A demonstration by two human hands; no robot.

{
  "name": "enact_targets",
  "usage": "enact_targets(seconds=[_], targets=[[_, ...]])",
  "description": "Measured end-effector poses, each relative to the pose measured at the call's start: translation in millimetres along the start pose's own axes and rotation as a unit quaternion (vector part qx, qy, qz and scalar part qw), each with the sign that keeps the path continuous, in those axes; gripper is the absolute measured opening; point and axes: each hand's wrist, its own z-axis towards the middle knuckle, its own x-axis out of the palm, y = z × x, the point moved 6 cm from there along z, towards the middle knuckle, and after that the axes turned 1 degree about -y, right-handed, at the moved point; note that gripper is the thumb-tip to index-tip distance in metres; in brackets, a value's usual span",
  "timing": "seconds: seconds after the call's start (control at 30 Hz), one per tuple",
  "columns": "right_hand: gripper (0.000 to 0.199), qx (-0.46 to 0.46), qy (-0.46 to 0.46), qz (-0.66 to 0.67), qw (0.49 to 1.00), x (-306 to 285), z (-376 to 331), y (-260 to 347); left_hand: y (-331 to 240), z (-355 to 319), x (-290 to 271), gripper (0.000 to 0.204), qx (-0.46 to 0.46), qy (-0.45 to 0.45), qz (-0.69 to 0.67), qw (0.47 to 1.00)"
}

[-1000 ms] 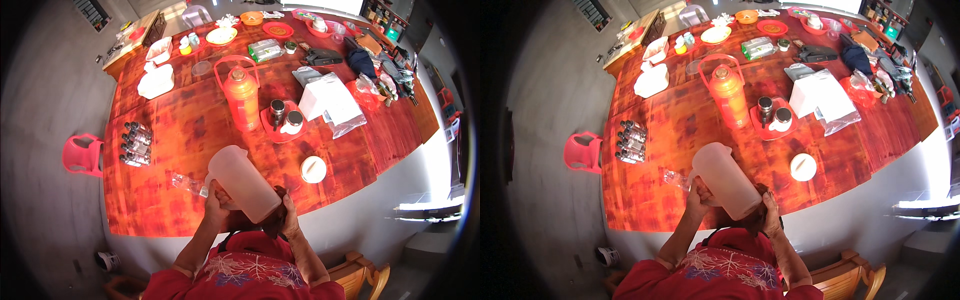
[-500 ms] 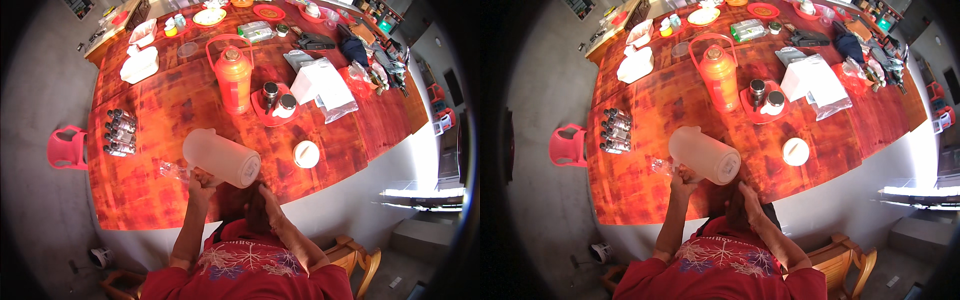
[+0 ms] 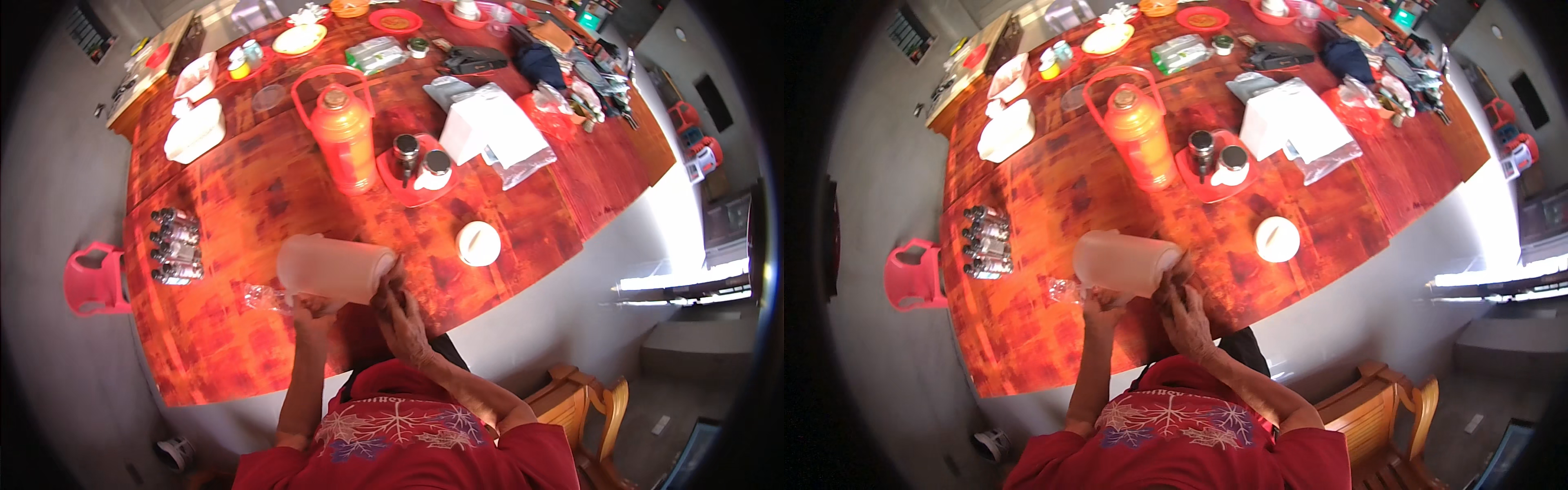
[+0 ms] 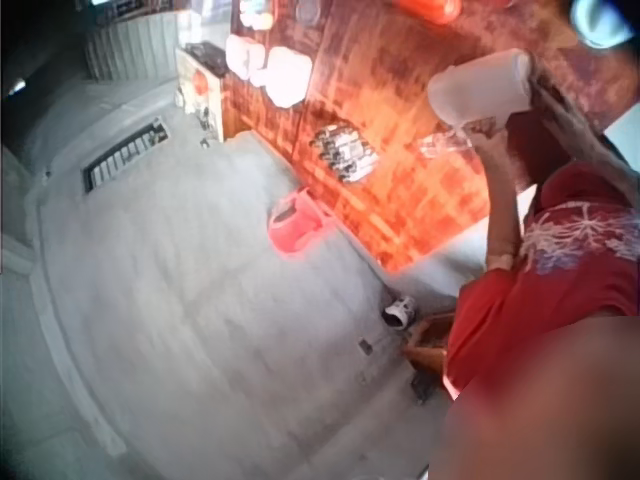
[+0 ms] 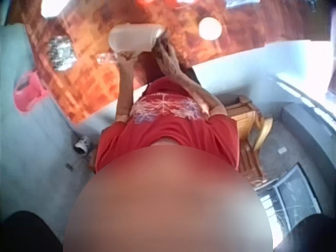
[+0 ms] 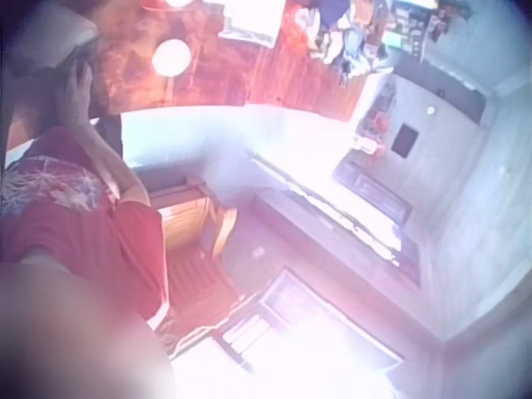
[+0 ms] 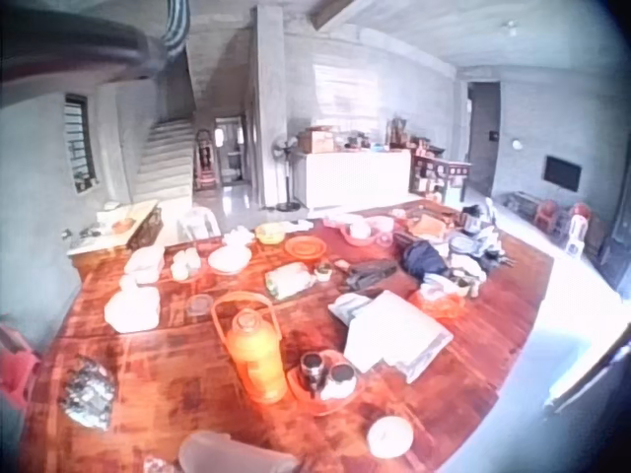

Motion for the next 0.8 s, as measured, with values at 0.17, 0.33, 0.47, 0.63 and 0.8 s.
enact_targets(seconds=[0.17,0.33,0.47,0.63,0.8], targets=[[0.030,0.109,0.192,0.106,0.970,-11,-19,-40,-14,7,-14,0.035,-0.042,0.054,0.010,0.998],[0.033,0.397,0.067,0.571,0.715,-3,-13,-101,4,-20,18,0.028,-0.011,0.047,0.028,0.998],[0.049,0.494,0.042,0.625,0.602,-1,1,-66,28,-19,18,0.022,-0.034,0.033,0.053,0.997],[0.056,0.516,0.089,0.643,0.560,0,-24,-63,27,-27,33,0.013,0.012,0.099,0.149,0.984],[0.036,0.507,0.163,0.587,0.610,-13,-23,-61,34,-35,28,0.011,-0.007,-0.009,0.233,0.973]])
